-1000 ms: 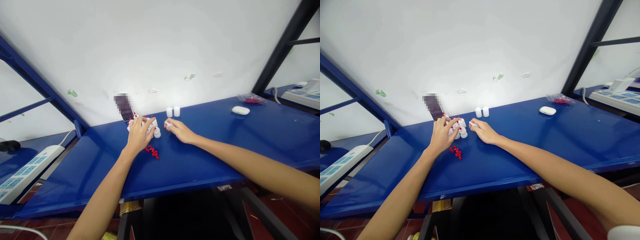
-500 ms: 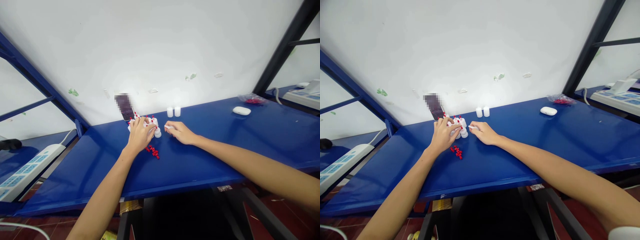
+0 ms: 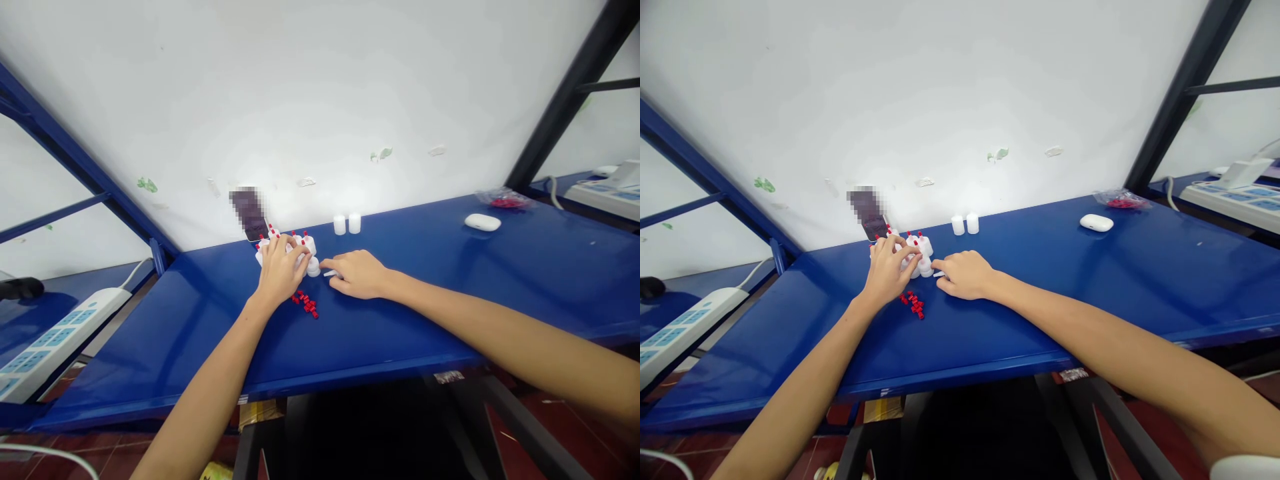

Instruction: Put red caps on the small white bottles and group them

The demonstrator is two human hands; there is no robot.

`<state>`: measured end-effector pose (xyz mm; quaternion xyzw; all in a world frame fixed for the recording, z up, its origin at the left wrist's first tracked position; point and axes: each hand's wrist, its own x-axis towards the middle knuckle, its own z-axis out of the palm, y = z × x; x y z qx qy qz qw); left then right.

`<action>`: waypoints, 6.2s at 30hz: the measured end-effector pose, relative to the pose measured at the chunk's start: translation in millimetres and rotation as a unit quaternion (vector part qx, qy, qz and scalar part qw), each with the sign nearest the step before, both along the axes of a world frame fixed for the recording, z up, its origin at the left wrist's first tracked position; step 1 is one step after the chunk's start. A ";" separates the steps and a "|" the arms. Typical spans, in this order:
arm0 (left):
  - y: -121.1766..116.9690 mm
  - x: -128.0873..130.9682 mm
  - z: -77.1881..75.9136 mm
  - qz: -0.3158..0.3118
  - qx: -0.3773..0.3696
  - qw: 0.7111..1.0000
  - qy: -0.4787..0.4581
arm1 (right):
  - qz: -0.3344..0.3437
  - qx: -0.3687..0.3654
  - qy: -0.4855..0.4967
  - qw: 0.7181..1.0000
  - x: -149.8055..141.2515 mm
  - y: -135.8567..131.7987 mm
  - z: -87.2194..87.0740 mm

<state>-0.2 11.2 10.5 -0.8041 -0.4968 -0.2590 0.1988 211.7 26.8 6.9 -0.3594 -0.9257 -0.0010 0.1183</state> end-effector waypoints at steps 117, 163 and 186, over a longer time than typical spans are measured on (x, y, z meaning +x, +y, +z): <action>1.2 -4.2 6.7 -0.014 0.023 0.999 -0.041 | 0.019 -0.161 0.349 0.923 2.6 6.7 -14.3; -38.6 -7.3 49.9 -0.198 -0.637 0.743 -0.053 | 0.035 -0.112 0.239 0.964 0.4 10.3 -18.9; -32.5 2.5 36.6 -0.183 -0.590 0.787 -0.013 | 0.047 -0.101 0.225 0.968 0.3 10.3 -19.9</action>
